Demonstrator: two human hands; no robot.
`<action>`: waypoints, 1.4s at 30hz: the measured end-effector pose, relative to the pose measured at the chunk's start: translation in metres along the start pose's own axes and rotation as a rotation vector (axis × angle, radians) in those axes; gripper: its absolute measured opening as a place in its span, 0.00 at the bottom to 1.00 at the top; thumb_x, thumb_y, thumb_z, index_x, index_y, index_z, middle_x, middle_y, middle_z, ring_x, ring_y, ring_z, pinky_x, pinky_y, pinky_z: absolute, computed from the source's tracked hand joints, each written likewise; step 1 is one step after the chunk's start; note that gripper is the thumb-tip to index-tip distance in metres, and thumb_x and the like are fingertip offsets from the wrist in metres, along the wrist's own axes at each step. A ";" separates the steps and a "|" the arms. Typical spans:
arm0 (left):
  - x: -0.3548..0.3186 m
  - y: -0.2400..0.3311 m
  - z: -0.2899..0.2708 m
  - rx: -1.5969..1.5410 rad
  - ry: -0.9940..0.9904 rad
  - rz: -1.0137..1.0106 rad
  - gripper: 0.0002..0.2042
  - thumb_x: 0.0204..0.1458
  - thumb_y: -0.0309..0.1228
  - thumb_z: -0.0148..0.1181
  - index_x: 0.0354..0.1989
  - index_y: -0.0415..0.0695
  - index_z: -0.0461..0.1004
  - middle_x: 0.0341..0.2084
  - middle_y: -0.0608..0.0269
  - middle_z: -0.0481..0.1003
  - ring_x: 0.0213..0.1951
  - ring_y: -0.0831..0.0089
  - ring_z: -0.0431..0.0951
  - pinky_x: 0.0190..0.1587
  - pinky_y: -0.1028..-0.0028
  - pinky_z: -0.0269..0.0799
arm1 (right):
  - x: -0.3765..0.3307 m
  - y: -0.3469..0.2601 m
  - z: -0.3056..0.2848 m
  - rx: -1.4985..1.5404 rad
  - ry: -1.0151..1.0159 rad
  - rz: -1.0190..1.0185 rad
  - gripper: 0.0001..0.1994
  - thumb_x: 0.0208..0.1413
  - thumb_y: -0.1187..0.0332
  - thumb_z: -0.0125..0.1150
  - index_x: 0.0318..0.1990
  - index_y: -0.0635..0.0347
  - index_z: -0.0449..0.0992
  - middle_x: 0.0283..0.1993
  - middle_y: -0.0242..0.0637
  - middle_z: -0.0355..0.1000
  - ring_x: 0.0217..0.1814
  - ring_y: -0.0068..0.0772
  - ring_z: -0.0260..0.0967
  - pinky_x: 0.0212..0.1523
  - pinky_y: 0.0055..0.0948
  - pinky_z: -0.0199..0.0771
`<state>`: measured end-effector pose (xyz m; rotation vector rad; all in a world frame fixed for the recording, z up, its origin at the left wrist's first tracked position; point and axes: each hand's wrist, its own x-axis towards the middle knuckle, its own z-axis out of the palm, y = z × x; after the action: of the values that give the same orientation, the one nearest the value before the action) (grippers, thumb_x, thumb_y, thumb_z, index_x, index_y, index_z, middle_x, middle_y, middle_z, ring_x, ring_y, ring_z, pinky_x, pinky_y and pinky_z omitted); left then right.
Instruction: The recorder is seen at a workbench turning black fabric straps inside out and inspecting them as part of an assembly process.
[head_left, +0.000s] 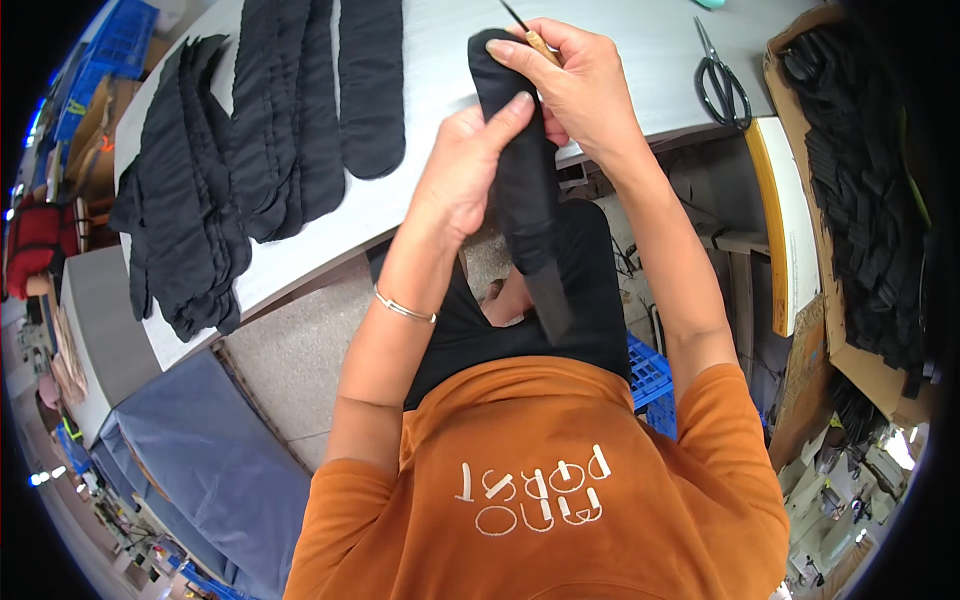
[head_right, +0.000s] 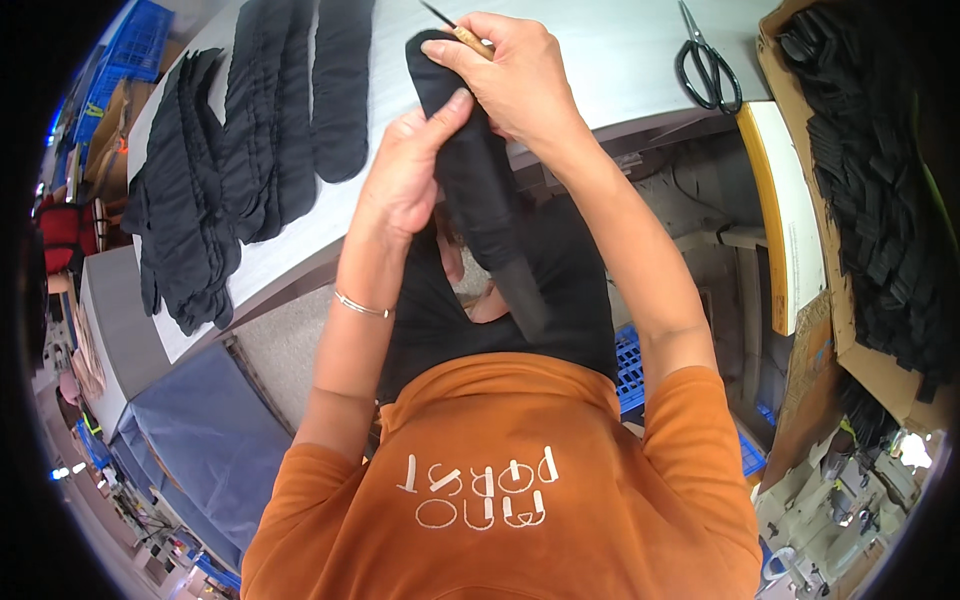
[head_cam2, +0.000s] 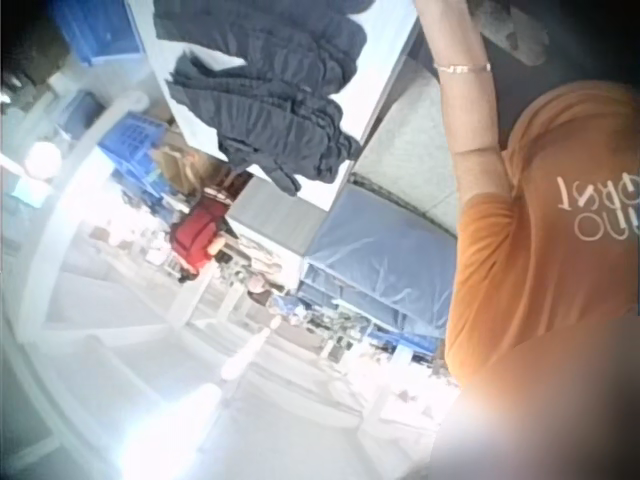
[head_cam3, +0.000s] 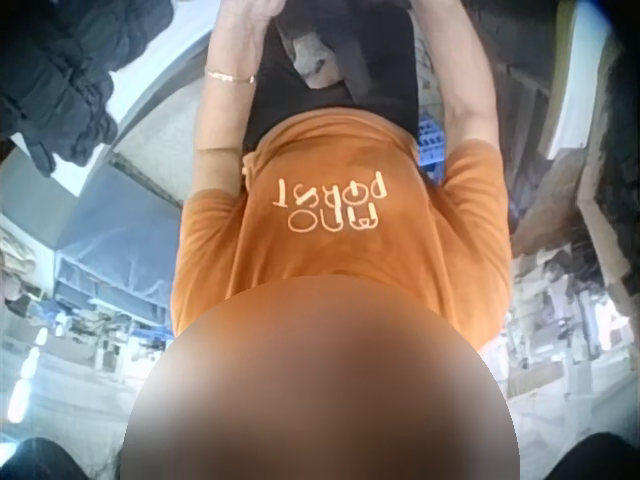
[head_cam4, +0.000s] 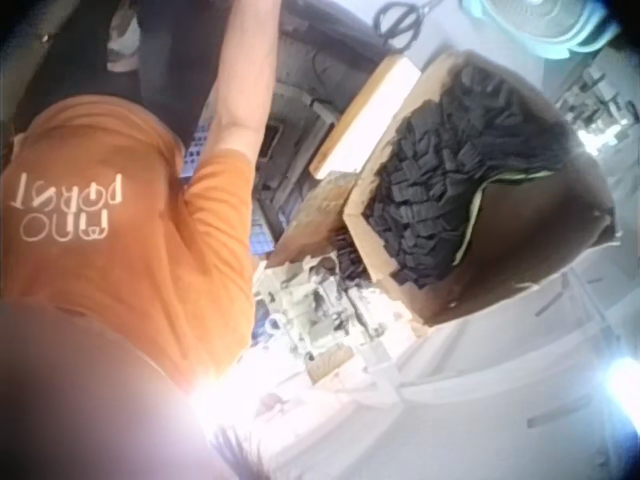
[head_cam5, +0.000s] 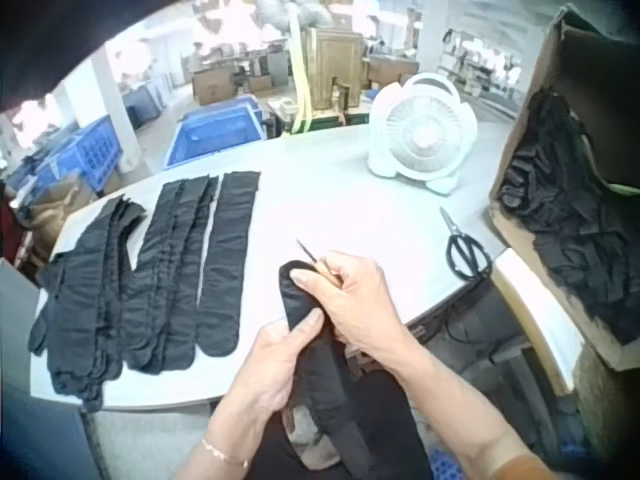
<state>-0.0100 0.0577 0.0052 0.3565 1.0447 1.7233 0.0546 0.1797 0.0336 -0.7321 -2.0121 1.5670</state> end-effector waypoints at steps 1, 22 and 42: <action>0.005 0.002 -0.004 0.010 -0.008 0.023 0.12 0.63 0.35 0.55 0.42 0.36 0.75 0.33 0.57 0.79 0.35 0.73 0.80 0.39 0.75 0.78 | -0.002 0.000 -0.001 0.080 0.005 0.047 0.12 0.57 0.64 0.66 0.41 0.65 0.79 0.17 0.24 0.65 0.12 0.12 0.56 0.12 0.18 0.53; 0.054 0.002 -0.045 -0.234 0.066 0.120 0.17 0.61 0.34 0.58 0.46 0.29 0.70 0.43 0.43 0.77 0.46 0.56 0.80 0.52 0.59 0.78 | -0.137 0.057 0.001 -0.414 0.241 -0.136 0.17 0.43 0.75 0.68 0.44 0.60 0.76 0.35 0.37 0.72 0.33 0.33 0.73 0.33 0.24 0.72; 0.055 0.012 -0.037 -0.106 0.156 0.081 0.15 0.63 0.34 0.54 0.42 0.29 0.71 0.36 0.44 0.79 0.39 0.58 0.82 0.44 0.63 0.80 | -0.122 0.058 -0.034 -0.838 -0.078 -0.914 0.10 0.44 0.80 0.62 0.37 0.64 0.77 0.38 0.39 0.72 0.32 0.33 0.73 0.29 0.27 0.71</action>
<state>-0.0644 0.0878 -0.0199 0.2016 1.0568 1.8948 0.1748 0.1336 -0.0206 0.0617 -2.5005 0.2200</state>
